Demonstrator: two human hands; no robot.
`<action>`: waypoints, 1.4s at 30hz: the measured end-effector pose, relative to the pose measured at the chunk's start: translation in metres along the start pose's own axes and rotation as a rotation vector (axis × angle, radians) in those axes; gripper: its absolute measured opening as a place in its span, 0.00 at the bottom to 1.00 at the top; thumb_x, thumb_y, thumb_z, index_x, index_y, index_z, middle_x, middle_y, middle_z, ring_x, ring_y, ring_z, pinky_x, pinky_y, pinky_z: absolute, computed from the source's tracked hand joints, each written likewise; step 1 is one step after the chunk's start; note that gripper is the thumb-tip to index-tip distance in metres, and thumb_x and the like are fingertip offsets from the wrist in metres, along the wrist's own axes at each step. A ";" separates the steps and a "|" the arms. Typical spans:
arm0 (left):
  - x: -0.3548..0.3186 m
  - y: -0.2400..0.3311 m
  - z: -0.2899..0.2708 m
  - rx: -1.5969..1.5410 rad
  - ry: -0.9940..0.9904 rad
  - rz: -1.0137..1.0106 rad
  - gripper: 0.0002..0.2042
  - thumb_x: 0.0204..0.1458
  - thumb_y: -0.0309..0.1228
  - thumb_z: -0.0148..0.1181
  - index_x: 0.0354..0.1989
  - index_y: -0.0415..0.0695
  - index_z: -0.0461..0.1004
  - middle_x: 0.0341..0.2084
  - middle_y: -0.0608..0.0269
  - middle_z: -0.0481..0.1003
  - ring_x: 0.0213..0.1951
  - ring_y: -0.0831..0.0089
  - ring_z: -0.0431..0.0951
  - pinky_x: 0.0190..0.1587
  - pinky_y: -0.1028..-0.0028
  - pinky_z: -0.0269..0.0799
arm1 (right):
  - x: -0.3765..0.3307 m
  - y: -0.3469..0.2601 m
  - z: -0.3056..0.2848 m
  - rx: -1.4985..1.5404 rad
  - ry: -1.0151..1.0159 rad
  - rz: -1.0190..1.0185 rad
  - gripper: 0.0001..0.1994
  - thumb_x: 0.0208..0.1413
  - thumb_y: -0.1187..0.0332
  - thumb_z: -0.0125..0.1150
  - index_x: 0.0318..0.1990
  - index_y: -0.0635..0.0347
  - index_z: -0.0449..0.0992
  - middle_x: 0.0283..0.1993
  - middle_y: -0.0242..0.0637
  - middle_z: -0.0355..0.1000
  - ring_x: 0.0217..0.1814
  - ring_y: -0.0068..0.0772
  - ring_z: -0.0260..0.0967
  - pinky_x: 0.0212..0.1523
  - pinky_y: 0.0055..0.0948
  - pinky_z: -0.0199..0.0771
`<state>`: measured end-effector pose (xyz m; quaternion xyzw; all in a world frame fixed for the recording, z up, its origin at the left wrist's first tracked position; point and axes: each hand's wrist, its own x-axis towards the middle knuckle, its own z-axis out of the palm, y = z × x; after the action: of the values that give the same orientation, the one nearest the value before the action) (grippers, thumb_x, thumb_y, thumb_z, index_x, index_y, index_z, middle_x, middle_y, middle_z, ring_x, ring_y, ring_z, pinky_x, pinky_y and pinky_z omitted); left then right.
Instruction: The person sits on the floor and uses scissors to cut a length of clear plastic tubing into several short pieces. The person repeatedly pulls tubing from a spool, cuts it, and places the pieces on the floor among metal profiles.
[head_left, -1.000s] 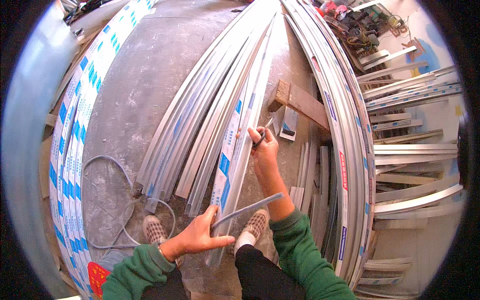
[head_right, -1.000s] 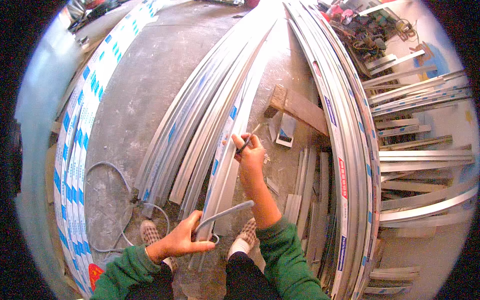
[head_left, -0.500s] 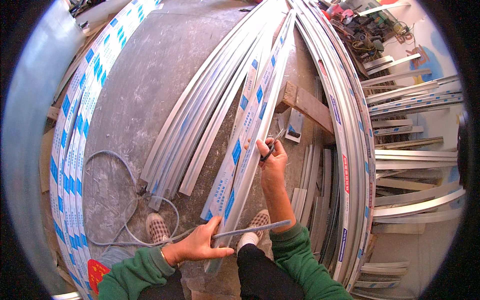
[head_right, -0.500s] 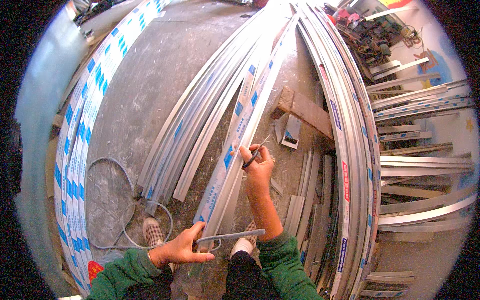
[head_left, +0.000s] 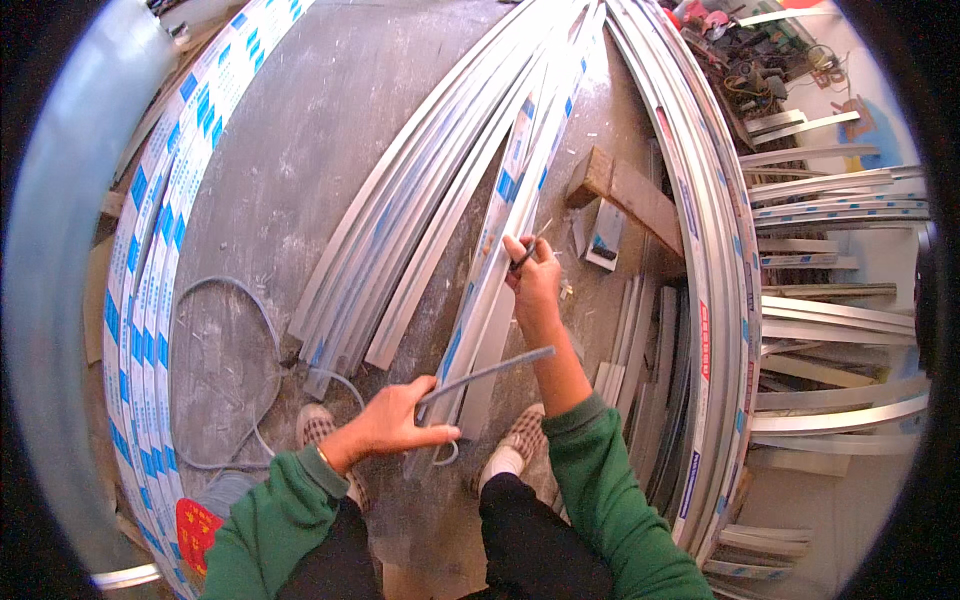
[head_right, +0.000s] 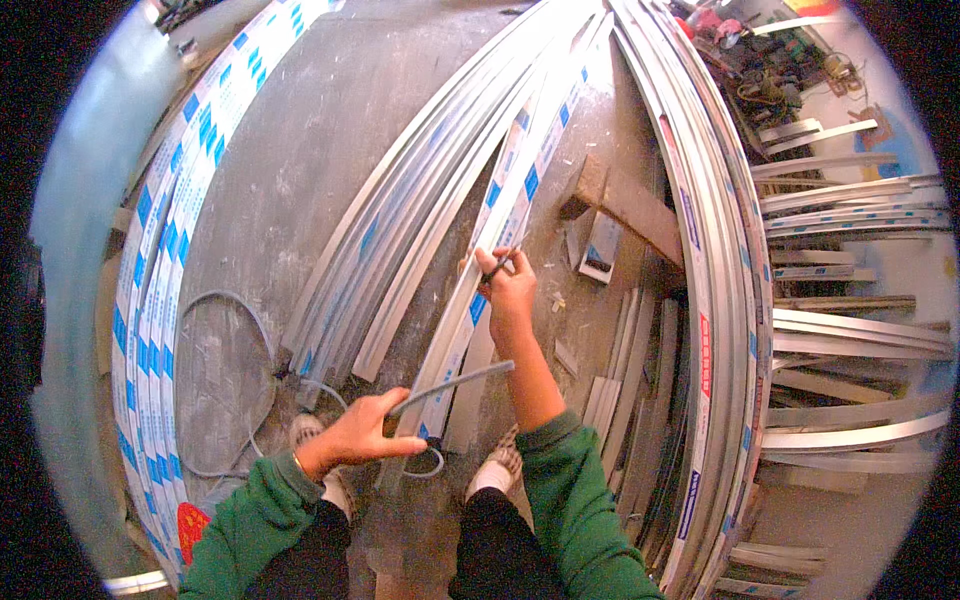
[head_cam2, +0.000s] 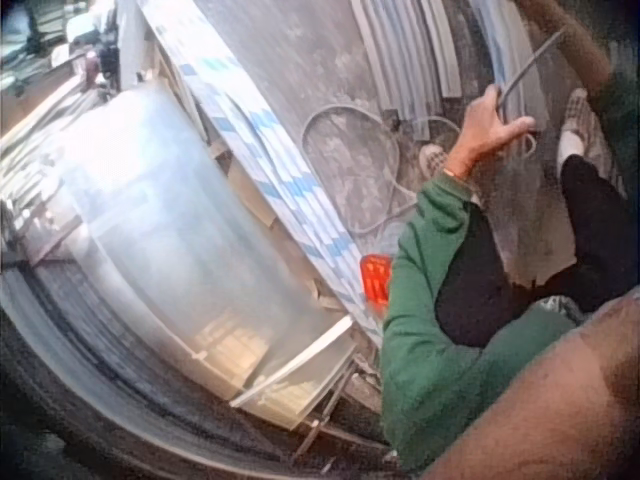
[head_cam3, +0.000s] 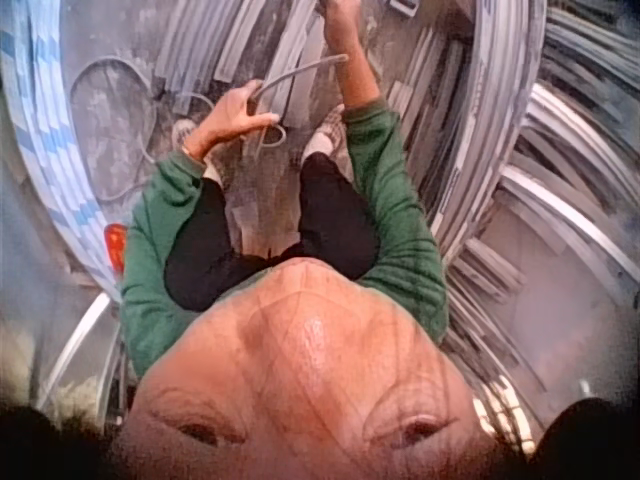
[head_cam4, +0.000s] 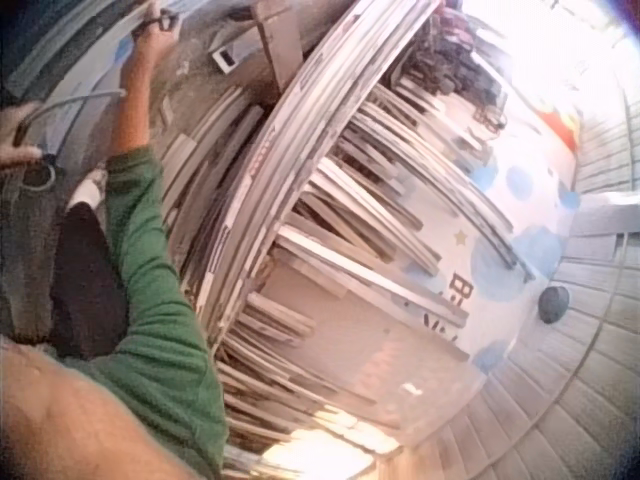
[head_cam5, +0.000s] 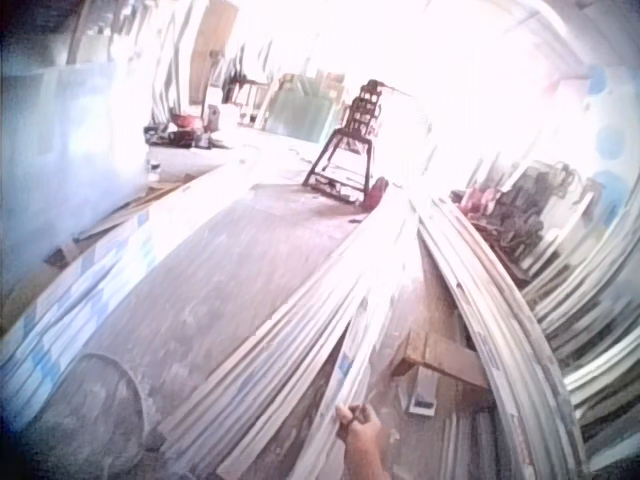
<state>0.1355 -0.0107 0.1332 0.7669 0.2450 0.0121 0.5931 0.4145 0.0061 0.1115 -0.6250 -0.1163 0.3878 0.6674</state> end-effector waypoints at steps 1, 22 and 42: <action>0.002 -0.004 0.001 0.054 0.091 0.064 0.36 0.43 0.57 0.66 0.46 0.32 0.73 0.33 0.38 0.77 0.40 0.44 0.79 0.43 0.57 0.74 | 0.006 0.007 -0.001 -0.024 0.014 0.023 0.12 0.54 0.68 0.69 0.38 0.52 0.68 0.33 0.30 0.74 0.31 0.22 0.75 0.26 0.22 0.76; 0.059 -0.066 0.031 0.412 0.100 -0.307 0.26 0.47 0.51 0.64 0.40 0.38 0.74 0.39 0.41 0.76 0.42 0.45 0.77 0.43 0.53 0.72 | -0.059 0.065 -0.036 -0.247 -0.074 0.073 0.15 0.55 0.71 0.67 0.47 0.66 0.71 0.34 0.40 0.78 0.31 0.26 0.78 0.24 0.18 0.72; -0.020 -0.047 0.053 -0.706 -0.113 -0.289 0.14 0.65 0.37 0.51 0.35 0.40 0.78 0.20 0.71 0.73 0.24 0.84 0.70 0.29 0.80 0.66 | -0.142 0.059 -0.066 -0.027 -0.131 0.286 0.14 0.56 0.72 0.66 0.47 0.60 0.70 0.47 0.50 0.78 0.35 0.26 0.78 0.26 0.16 0.74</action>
<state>0.1178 -0.0580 0.0800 0.4724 0.2980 -0.0304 0.8289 0.3396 -0.1425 0.0915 -0.6174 -0.0745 0.5171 0.5881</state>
